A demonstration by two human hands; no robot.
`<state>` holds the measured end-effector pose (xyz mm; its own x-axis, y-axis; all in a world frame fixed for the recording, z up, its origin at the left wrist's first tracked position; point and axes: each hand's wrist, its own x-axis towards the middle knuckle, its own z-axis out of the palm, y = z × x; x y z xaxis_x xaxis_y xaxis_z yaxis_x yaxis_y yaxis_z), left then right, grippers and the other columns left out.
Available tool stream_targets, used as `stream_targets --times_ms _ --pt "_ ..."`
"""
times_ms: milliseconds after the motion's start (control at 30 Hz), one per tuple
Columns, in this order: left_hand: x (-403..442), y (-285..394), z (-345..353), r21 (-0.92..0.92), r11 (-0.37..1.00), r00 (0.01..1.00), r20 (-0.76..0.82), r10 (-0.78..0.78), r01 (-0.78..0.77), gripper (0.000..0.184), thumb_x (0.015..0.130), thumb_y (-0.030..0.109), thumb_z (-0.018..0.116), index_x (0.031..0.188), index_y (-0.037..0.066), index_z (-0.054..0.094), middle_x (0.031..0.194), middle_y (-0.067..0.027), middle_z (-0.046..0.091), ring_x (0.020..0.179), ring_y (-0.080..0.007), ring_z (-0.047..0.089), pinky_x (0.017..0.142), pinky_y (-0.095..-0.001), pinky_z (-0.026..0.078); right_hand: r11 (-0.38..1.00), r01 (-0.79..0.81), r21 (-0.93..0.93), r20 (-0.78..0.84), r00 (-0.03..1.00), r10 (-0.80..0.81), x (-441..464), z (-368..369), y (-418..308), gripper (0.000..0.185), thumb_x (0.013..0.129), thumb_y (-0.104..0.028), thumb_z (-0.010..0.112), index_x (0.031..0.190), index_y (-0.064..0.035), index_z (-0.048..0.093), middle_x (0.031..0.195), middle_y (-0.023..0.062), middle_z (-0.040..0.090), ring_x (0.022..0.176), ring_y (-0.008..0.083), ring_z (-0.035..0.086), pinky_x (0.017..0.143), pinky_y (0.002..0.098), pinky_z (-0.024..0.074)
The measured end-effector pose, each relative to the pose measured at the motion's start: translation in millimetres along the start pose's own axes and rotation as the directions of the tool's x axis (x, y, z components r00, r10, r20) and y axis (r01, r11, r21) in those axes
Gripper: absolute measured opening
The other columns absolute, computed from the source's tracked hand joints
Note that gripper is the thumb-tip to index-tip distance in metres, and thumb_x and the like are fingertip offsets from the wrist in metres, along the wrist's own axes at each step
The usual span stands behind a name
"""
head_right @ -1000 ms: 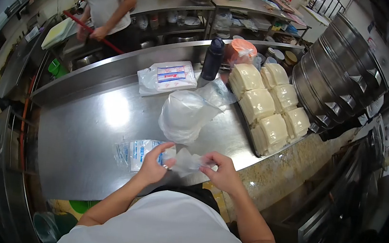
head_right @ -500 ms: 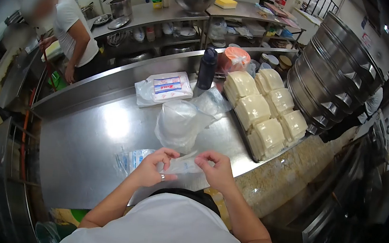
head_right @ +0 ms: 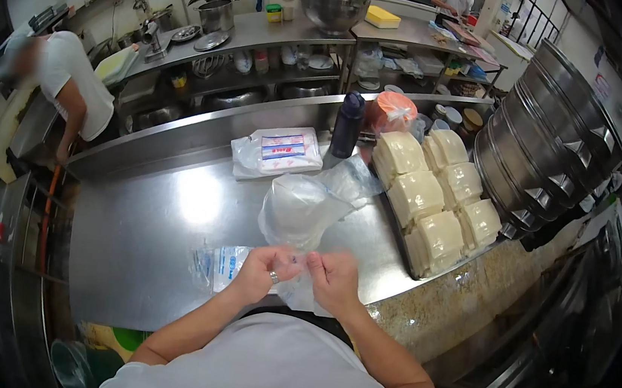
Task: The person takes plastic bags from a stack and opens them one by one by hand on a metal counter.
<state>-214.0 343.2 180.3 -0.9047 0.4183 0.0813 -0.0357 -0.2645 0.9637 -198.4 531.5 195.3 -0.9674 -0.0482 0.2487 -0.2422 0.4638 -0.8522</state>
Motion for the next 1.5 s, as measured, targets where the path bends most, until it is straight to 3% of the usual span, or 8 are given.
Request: stream_targets --times_ms 100,267,400,567,767,1100,1367,1500 --pt "-3 -18 3 -0.573 0.819 0.998 0.065 0.023 0.018 0.01 0.091 0.003 0.069 0.099 0.003 0.064 0.091 -0.0035 0.064 0.08 -0.0115 0.058 0.075 -0.0273 0.047 0.996 -0.058 -0.069 -0.047 0.997 0.055 -3 7 14 0.037 0.099 -0.022 0.061 0.068 -0.0011 0.06 0.068 0.0116 0.061 0.063 0.0294 0.057 0.059 0.0386 0.0431" --pt "-10 6 -8 -0.472 0.782 0.91 0.288 -0.299 0.407 0.013 0.087 0.009 0.07 0.097 0.005 0.063 0.084 0.0 0.06 0.072 -0.0095 0.053 0.069 -0.0227 0.043 0.389 -0.43 0.815 0.154 0.807 0.57 20 -13 33 0.028 0.1 -0.02 0.056 0.077 -0.0042 0.061 0.073 0.0036 0.063 0.067 0.0199 0.061 0.068 0.0324 0.051" --pt "0 23 -39 -0.237 0.814 0.797 0.466 -0.383 0.53 0.017 0.085 0.013 0.072 0.095 0.004 0.063 0.082 0.0011 0.059 0.073 -0.0097 0.053 0.071 -0.024 0.043 0.006 -0.585 0.811 0.534 0.744 0.402 39 -50 58 0.024 0.1 -0.025 0.055 0.086 -0.0066 0.061 0.075 0.0006 0.061 0.066 0.0151 0.059 0.066 0.0291 0.0512" --pt "74 82 -63 -0.394 0.898 0.972 0.196 -0.127 0.197 0.02 0.091 0.02 0.071 0.085 0.006 0.057 0.08 -0.0048 0.062 0.073 -0.0178 0.061 0.079 -0.0356 0.052 0.413 -0.512 0.753 0.445 0.859 0.253 91 -72 20 0.019 0.095 -0.022 0.065 0.084 -0.0085 0.06 0.073 -0.0013 0.057 0.061 0.0097 0.053 0.055 0.0263 0.0446" --pt "133 32 -87 -0.191 0.823 0.784 -0.252 -0.567 0.535 0.029 0.1 0.032 0.063 0.103 0.003 0.066 0.09 -0.0052 0.069 0.076 -0.0151 0.065 0.071 -0.0343 0.056 0.475 -0.561 0.678 0.298 0.801 0.52 146 4 62 0.021 0.09 -0.016 0.075 0.081 -0.0099 0.057 0.071 -0.0017 0.056 0.058 0.0095 0.053 0.05 0.0261 0.0443" --pt "105 8 -88 -0.31 0.834 0.844 -0.147 -0.516 0.456 0.036 0.097 0.041 0.066 0.103 0.005 0.067 0.093 -0.0071 0.07 0.079 -0.0166 0.067 0.067 -0.0342 0.055 0.571 -0.546 0.613 0.282 0.827 0.487 142 34 126 0.014 0.09 -0.009 0.07 0.083 -0.0085 0.057 0.074 0.0039 0.062 0.058 0.0143 0.06 0.051 0.0322 0.0524" --pt "81 20 -92 -0.442 0.84 0.927 -0.045 -0.372 0.315 0.018 0.099 0.019 0.062 0.112 0.006 0.061 0.099 -0.0086 0.071 0.083 -0.0174 0.07 0.075 -0.0332 0.057 0.077 -0.551 0.831 0.418 0.71 0.566 125 19 83 0.011 0.093 -0.015 0.066 0.088 -0.0099 0.058 0.075 0.0036 0.063 0.061 0.0135 0.061 0.056 0.0311 0.0529" --pt "70 45 -72 -0.469 0.818 0.907 -0.076 -0.414 0.334 0.007 0.098 0.007 0.055 0.104 0.007 0.059 0.094 -0.0067 0.069 0.078 -0.0153 0.067 0.07 -0.0325 0.056 0.56 -0.53 0.637 0.181 0.809 0.559 133 22 71 0.021 0.094 -0.023 0.072 0.086 -0.009 0.058 0.071 0.0005 0.06 0.06 0.0097 0.057 0.054 0.0286 0.0481"
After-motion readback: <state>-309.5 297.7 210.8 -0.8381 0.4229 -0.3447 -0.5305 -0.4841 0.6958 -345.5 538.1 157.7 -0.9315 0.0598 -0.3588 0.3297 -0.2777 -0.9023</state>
